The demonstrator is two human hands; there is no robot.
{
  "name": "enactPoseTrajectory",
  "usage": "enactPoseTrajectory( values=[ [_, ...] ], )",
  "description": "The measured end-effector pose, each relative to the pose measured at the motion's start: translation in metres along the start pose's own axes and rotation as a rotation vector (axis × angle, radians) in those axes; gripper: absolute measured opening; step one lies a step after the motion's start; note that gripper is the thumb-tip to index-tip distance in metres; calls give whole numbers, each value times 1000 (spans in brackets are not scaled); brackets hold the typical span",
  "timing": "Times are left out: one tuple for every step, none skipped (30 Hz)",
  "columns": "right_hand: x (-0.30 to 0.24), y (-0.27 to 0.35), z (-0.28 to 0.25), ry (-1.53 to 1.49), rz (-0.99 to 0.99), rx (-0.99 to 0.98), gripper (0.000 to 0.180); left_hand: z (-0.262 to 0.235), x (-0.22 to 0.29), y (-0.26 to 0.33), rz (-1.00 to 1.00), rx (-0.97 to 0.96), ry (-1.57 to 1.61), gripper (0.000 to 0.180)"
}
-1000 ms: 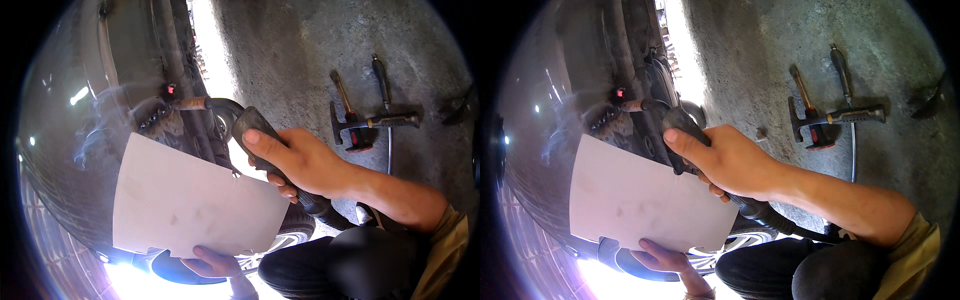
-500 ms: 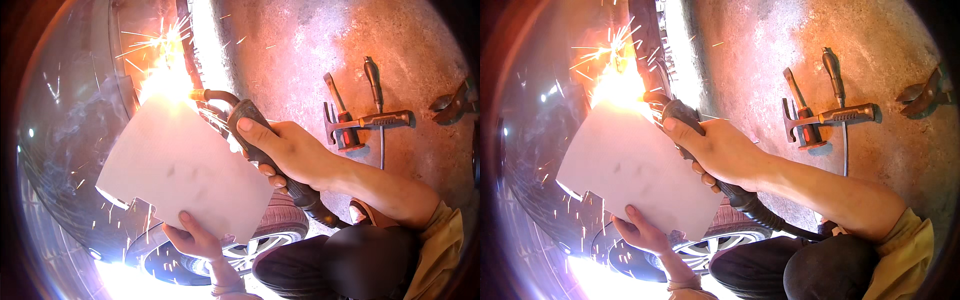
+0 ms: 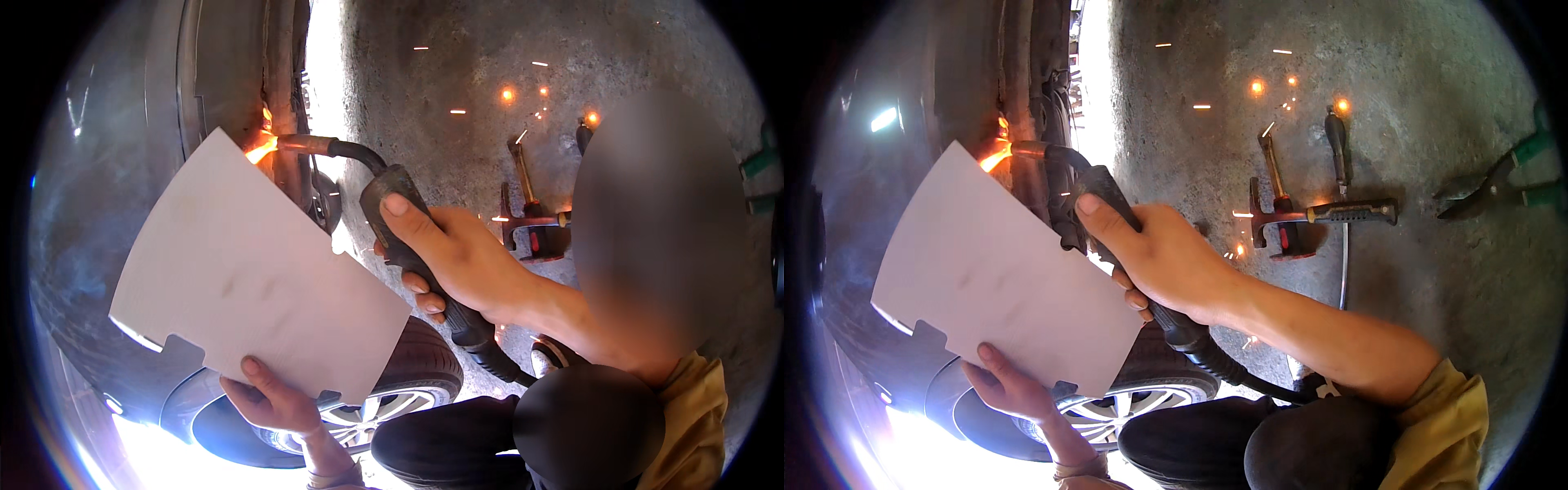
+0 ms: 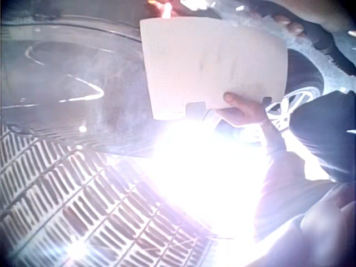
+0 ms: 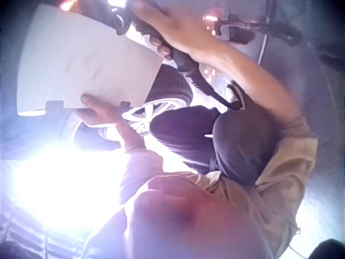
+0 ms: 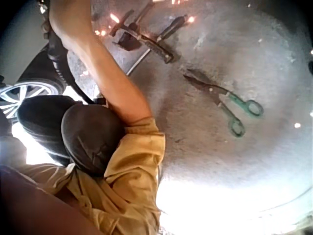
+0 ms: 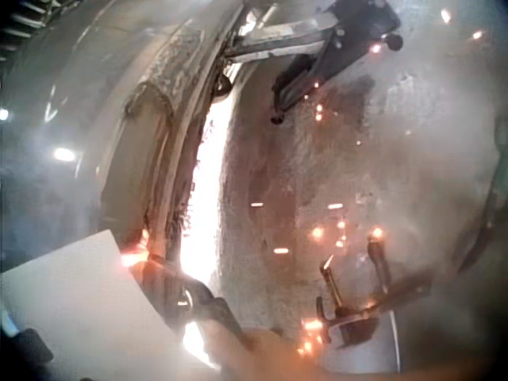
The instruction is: The person welds a section of a car's body panel using a handheld welding torch while holding a white sheet as a shield. They periodically stop to tap the weld with a hammer to remove slag or check the joint.
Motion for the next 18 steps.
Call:
enactPoseTrajectory(
  values=[
    [-1,1,-1,-12,0,-3,62,-2,0,0,-5,24,-2,46],
    [1,1,-2,-31,10,-6,63,-3,-2,2,-5,33,-25,47],
    [3,0,-3,-51,17,-11,63,-4,-2,5,-2,44,-48,48],
    [5,-1,-2,-57,20,-20,64,-5,-2,6,3,56,-71,48],
    [4,1,-3,-57,20,-20,64,-5,-2,7,4,52,-43,48],
    [3,3,-3,-57,20,-20,65,-3,-1,8,5,48,-15,49],
    [1,5,-3,-51,18,-21,65,-2,-1,8,6,43,14,49],
    [0,5,-1,-48,20,-30,65,-3,-1,8,7,42,17,49],
    [-1,5,-1,-45,22,-38,66,-4,-2,8,8,40,20,48],
    [0,5,-1,-46,28,-33,66,-4,-3,8,7,37,25,48],
    [1,3,0,-49,34,-35,66,-5,-3,8,8,47,13,48],
    [2,2,0,-52,41,-36,66,-6,-2,8,8,56,0,48],
    [3,0,0,-51,39,-42,66,-7,-2,8,8,66,-12,47],
    [2,0,0,-45,32,-38,66,-5,-2,8,7,62,-5,47],
    [0,1,-1,-39,25,-35,66,-4,-2,7,5,59,1,47],
    [-1,1,-1,-38,23,-32,66,-3,-2,7,4,57,7,47],
    [-1,0,0,-40,22,-33,65,-3,-3,7,4,55,2,47],
    [-1,0,0,-42,22,-35,65,-4,-4,7,4,53,-3,47]
  ],
)
Point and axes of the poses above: each hand's wrist, its own y-axis away from the middle knuckle, its own z-axis out of the palm, x = y × z, the point moved 4 cm from there along -y, towards the middle knuckle, and after that the axes turned 2 degrees about -y, right-handed, at the moved point
